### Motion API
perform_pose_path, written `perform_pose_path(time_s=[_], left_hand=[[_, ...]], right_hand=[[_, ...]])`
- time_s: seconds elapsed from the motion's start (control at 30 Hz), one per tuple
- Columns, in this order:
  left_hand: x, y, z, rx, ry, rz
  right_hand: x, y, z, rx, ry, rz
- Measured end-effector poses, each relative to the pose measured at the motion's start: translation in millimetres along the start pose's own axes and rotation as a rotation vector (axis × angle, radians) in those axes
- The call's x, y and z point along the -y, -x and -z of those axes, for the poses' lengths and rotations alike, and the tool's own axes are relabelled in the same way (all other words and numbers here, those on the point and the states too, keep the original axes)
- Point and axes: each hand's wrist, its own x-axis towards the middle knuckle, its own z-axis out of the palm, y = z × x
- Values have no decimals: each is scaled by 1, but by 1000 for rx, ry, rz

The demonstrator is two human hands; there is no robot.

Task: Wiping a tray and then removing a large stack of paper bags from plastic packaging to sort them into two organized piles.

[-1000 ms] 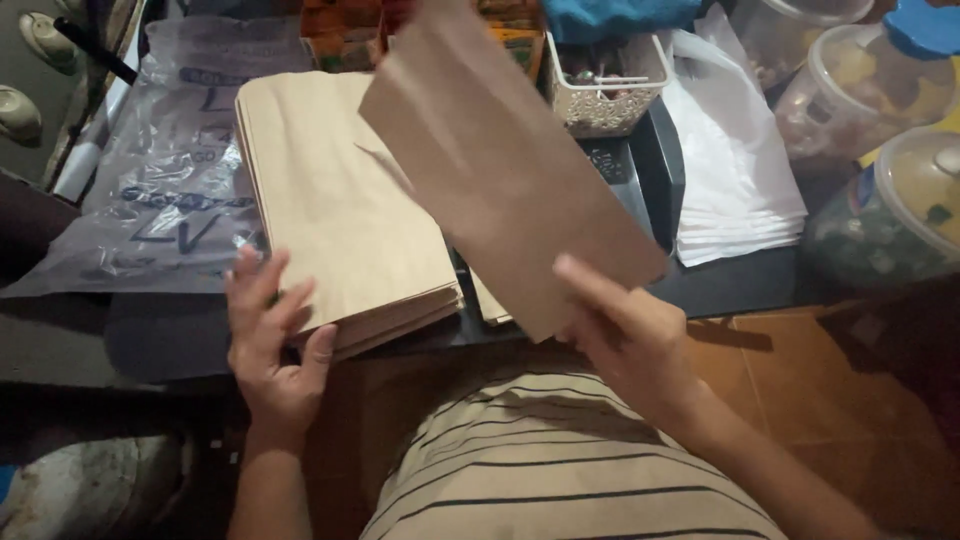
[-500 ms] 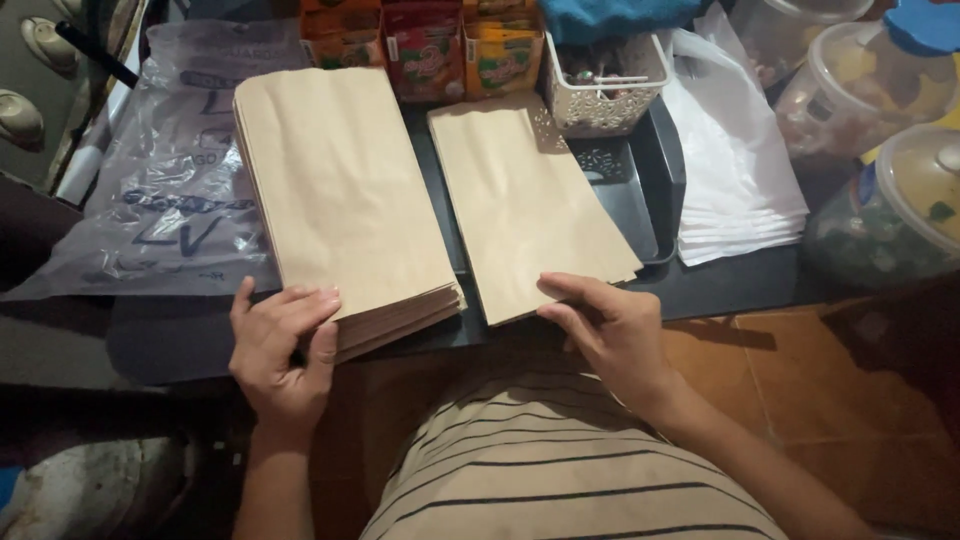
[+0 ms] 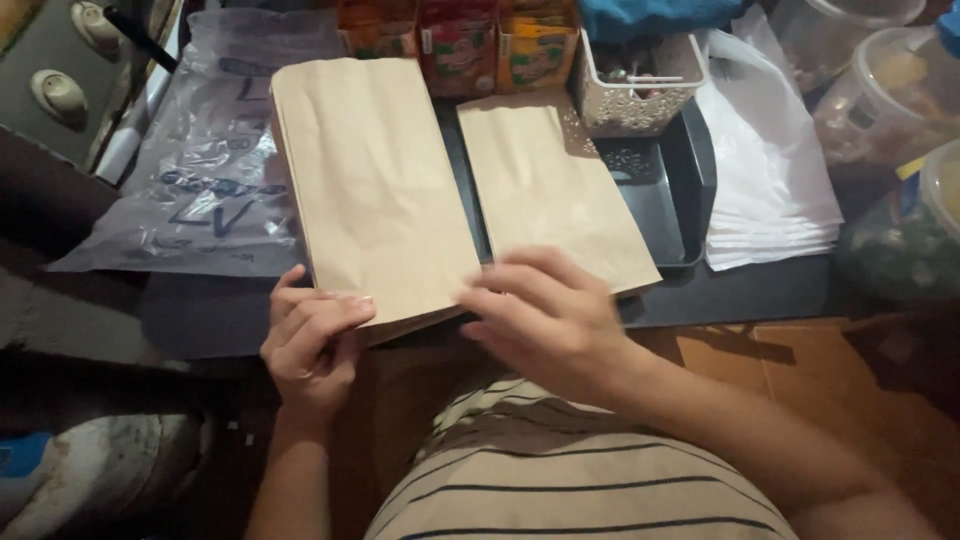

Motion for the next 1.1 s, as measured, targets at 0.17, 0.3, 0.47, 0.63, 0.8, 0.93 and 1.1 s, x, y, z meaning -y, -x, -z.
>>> perform_pose_path(time_s=[0.17,0.3,0.47,0.63,0.8,0.93,1.1], left_hand=[[10,10,1,4,-30,37],[-2,-2,-1,-53,-14,52],[-8,-8,-1,-12,147,143],[-3,-2,2,3,153,164],[-7,-2,6,99,15,242],[-3,-2,5,176,-57,219],[-11,-6,6,233,-113,155]], right_hand=[[-1,-7,-53,119,25,93],[-2,-4,-43,177,-15,64],[-1,-1,-15,10,-67,16],[-11,25,16,-111,-74,-132],[-14,52,52,-110,-150,-395],[-12,67,63,72,-133,-700],[-10,73,54,52,-213,-878]])
